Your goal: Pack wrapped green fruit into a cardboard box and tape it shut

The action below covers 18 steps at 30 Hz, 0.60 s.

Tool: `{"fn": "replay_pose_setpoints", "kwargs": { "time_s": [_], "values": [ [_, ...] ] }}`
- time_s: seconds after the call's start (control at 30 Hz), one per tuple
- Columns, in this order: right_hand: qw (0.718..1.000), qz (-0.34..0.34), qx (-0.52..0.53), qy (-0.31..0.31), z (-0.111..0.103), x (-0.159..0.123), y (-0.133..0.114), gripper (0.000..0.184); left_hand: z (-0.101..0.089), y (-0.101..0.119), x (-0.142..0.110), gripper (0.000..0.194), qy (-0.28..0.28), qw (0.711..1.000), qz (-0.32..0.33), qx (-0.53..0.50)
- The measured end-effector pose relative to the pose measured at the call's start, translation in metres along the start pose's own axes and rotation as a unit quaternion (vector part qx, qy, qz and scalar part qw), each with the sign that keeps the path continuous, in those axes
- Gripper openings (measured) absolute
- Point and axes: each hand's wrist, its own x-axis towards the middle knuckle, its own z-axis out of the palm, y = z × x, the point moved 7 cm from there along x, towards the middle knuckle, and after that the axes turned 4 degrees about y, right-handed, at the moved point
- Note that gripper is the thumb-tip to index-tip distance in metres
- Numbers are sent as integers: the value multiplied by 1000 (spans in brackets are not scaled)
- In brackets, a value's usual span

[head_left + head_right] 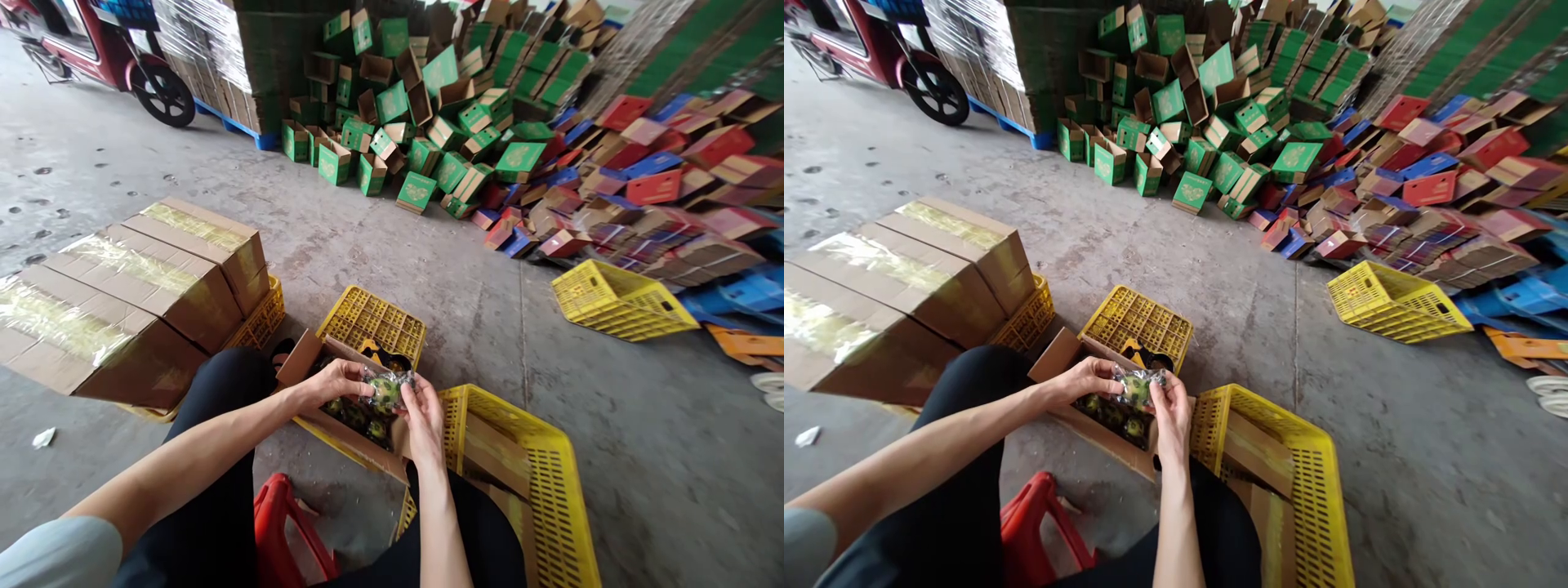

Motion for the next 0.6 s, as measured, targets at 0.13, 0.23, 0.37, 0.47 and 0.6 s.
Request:
{"fn": "replay_pose_setpoints", "kwargs": {
  "time_s": [0.13,0.23,0.37,0.47,0.6],
  "values": [
    [998,-5,-43,-52,4,-1,-1,41,-4,3,2,47,-35,996,26,78],
    [996,-31,-74,-50,2,1,-2,40,-16,1,9,31,-14,983,64,172],
    [981,-63,-177,-56,1,0,-3,39,-36,1,16,24,66,923,93,367],
    [956,-102,-271,-56,3,-1,-3,34,-43,-3,14,26,78,837,67,537],
    [932,-143,-331,-40,9,1,4,26,-34,-19,9,25,-2,771,62,634]
  ]
}}
